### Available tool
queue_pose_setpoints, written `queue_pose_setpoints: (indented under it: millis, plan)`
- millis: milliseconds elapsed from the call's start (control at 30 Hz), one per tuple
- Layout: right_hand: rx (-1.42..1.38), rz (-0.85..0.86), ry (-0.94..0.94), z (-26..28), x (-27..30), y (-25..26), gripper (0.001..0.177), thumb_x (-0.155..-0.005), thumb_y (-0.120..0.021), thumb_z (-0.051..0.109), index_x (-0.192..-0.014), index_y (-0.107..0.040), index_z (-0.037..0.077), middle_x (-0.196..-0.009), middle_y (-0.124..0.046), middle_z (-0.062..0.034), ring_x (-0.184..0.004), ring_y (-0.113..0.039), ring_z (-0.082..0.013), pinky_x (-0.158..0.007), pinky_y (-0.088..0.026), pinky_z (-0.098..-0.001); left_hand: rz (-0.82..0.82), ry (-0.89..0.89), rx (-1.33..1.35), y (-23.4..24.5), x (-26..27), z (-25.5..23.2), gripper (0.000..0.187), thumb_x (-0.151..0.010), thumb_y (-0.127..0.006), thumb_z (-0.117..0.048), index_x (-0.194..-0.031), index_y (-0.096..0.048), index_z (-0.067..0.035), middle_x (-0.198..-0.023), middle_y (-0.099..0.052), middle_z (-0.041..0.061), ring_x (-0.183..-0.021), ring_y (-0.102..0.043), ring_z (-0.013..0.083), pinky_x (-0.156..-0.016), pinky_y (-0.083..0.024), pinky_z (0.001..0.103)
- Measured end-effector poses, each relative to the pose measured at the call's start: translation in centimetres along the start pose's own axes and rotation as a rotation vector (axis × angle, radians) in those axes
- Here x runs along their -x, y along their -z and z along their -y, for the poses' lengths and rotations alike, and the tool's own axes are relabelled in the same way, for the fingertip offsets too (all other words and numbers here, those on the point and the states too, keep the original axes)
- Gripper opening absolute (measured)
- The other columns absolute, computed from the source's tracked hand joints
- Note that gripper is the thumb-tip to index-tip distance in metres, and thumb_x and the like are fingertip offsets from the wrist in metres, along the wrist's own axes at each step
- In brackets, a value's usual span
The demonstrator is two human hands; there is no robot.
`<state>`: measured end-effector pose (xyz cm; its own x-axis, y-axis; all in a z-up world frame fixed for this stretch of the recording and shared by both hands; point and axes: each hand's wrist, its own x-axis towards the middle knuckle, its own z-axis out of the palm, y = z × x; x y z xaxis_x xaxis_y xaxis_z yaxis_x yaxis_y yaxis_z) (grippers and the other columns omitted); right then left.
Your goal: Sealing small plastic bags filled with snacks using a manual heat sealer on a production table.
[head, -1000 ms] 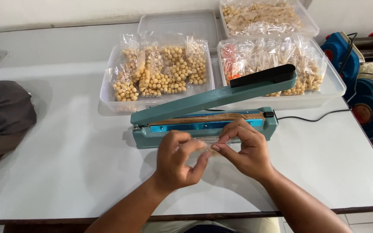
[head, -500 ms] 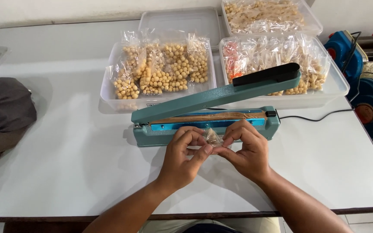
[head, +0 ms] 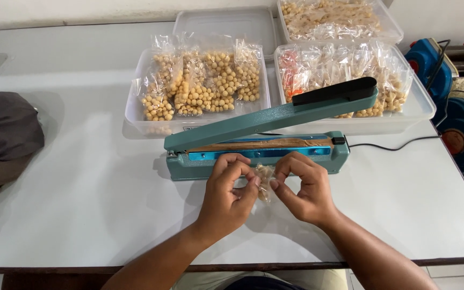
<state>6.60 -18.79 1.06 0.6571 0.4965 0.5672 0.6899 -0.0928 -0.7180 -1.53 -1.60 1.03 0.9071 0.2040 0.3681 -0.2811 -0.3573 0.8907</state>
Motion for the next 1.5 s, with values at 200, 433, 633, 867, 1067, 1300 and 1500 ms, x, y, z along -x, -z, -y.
queue_pose_setpoints:
  millis: [200,433,633,867,1067,1300,1500]
  plan:
    - [0.164,-0.166,-0.101,0.7,0.5,-0.6,0.015,-0.080,-0.068,0.012,-0.070,-0.058,0.012,-0.070,-0.058,0.0008,-0.062,-0.052,-0.0127,-0.056,-0.048,-0.0259,-0.044,-0.163,-0.124,-0.1,0.2,0.0,0.008,-0.086,-0.062,-0.008,-0.085,-0.055,-0.007,-0.109,-0.052,0.013,-0.107,-0.062,0.0236,-0.072,-0.069,0.034]
    - [0.117,-0.194,-0.173,1.6,0.7,-1.1,0.014,-0.082,-0.069,0.005,-0.073,-0.059,0.010,-0.074,-0.062,0.0010,-0.063,-0.050,-0.0103,-0.052,-0.044,-0.0225,-0.046,-0.127,-0.172,-0.4,0.2,-0.2,0.017,-0.091,-0.063,-0.021,-0.085,-0.055,-0.008,-0.101,-0.054,0.010,-0.107,-0.063,0.0243,-0.065,-0.051,0.032]
    - [-0.069,-0.232,-0.210,0.5,1.3,-1.7,0.015,-0.083,-0.078,0.003,-0.074,-0.067,0.000,-0.076,-0.069,-0.0136,-0.077,-0.081,-0.0324,-0.061,-0.066,-0.0357,-0.018,0.020,-0.048,-0.7,-0.2,-0.2,0.023,-0.083,-0.069,-0.013,-0.071,-0.050,-0.009,-0.099,-0.058,0.015,-0.094,-0.073,0.0417,-0.070,-0.067,0.048]
    - [-0.094,-0.240,-0.205,0.4,1.3,-1.8,0.017,-0.082,-0.079,0.000,-0.075,-0.064,-0.002,-0.079,-0.067,-0.0139,-0.083,-0.081,-0.0351,-0.062,-0.067,-0.0368,-0.024,0.027,-0.088,-0.2,-0.7,0.1,0.022,-0.076,-0.066,-0.008,-0.065,-0.047,-0.011,-0.094,-0.060,0.016,-0.091,-0.073,0.0405,-0.064,-0.067,0.044]
    - [-0.131,-0.210,-0.192,0.0,1.4,-1.4,0.015,-0.082,-0.080,-0.001,-0.078,-0.065,-0.005,-0.079,-0.066,-0.0176,-0.087,-0.080,-0.0412,-0.064,-0.068,-0.0433,-0.031,0.009,-0.100,-0.1,-0.8,-0.3,0.020,-0.073,-0.065,-0.006,-0.064,-0.048,-0.011,-0.095,-0.059,0.017,-0.090,-0.073,0.0420,-0.067,-0.067,0.047]
    - [-0.227,-0.180,-0.167,1.3,0.9,-1.6,0.015,-0.083,-0.078,-0.001,-0.079,-0.064,-0.003,-0.081,-0.068,-0.0140,-0.095,-0.081,-0.0378,-0.069,-0.068,-0.0422,-0.067,-0.026,0.017,0.0,-0.5,-1.3,0.019,-0.067,-0.064,-0.007,-0.066,-0.046,-0.010,-0.104,-0.059,0.016,-0.096,-0.074,0.0442,-0.072,-0.066,0.052]
    - [-0.311,-0.130,-0.087,0.8,1.0,-1.5,0.014,-0.081,-0.074,-0.008,-0.081,-0.061,-0.004,-0.079,-0.064,-0.0154,-0.099,-0.078,-0.0417,-0.069,-0.070,-0.0442,-0.090,-0.107,-0.023,0.1,-0.4,-0.6,0.020,-0.061,-0.065,-0.003,-0.064,-0.046,-0.010,-0.105,-0.057,0.019,-0.097,-0.073,0.0397,-0.075,-0.067,0.048]
